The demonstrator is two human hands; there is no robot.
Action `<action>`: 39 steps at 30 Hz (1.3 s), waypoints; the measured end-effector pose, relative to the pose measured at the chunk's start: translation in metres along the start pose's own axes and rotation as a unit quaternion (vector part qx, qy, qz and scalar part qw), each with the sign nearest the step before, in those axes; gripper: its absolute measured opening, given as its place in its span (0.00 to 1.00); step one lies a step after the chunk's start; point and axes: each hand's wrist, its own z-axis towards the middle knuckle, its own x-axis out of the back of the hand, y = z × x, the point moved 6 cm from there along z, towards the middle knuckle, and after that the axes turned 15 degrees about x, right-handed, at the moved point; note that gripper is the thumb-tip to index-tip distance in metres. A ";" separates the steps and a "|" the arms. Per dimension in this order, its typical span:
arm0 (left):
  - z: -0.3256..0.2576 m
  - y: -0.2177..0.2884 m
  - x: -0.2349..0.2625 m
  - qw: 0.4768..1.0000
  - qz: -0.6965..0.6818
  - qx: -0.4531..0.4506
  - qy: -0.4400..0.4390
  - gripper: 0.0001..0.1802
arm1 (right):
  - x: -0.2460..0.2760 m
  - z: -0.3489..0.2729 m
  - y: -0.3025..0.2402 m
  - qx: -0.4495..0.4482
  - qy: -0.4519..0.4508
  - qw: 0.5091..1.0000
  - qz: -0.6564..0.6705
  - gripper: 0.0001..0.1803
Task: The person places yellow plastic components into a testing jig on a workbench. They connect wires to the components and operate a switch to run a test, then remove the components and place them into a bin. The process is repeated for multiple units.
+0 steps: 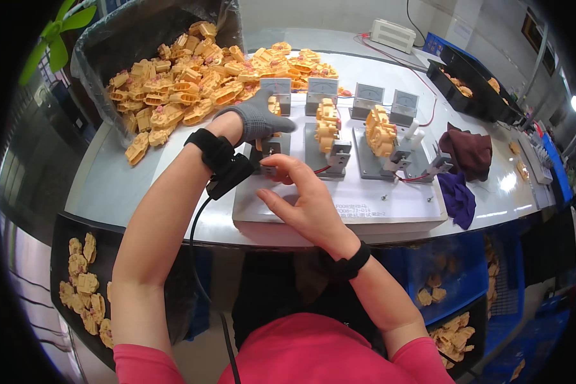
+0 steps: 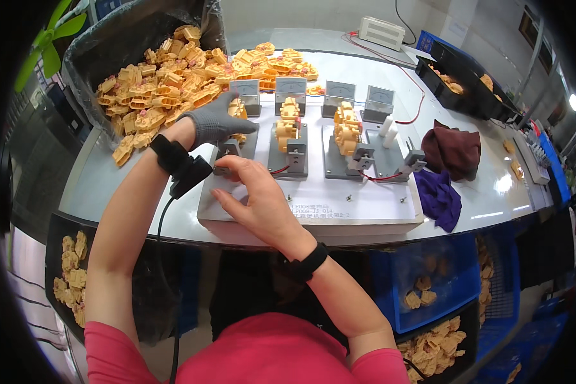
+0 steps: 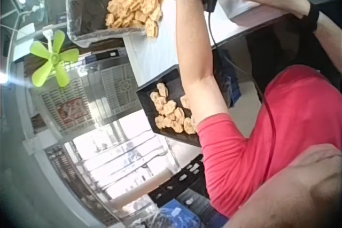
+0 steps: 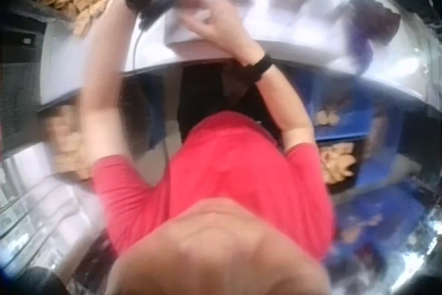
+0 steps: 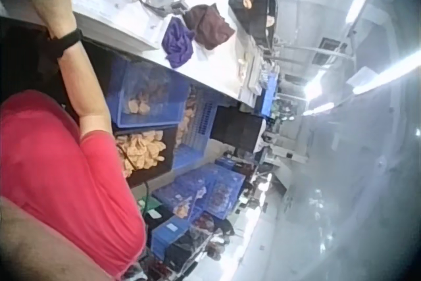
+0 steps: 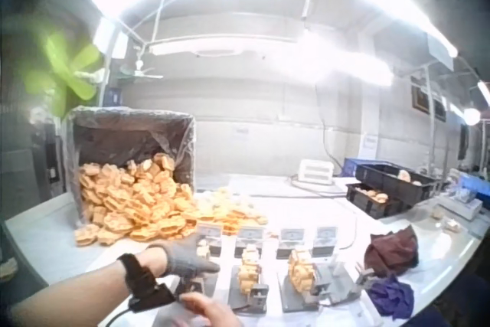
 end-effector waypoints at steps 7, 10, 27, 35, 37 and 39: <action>-0.006 0.011 0.028 0.963 0.026 -0.125 0.238 0.39 | -0.001 0.000 -0.004 0.022 0.013 1.000 -0.002 0.28; -0.070 0.040 0.058 0.940 -0.033 -0.208 0.267 0.32 | 0.002 -0.001 -0.001 0.013 0.061 0.998 -0.005 0.34; -0.175 -0.005 -0.108 0.960 0.024 -0.276 0.040 0.36 | 0.287 -0.513 -0.069 -0.584 0.229 0.766 -0.140 0.21; -0.140 -0.100 -0.069 0.940 -0.084 -0.192 0.271 0.22 | 0.368 -0.586 -0.157 -0.545 0.199 0.550 -0.600 0.23; -0.134 -0.115 -0.069 0.921 -0.107 -0.204 0.314 0.22 | 0.378 -0.531 -0.139 -0.478 0.224 0.624 -0.576 0.22; -0.135 -0.125 -0.070 0.902 -0.152 -0.201 0.352 0.21 | 0.373 -0.436 -0.118 -0.381 0.254 0.710 -0.535 0.15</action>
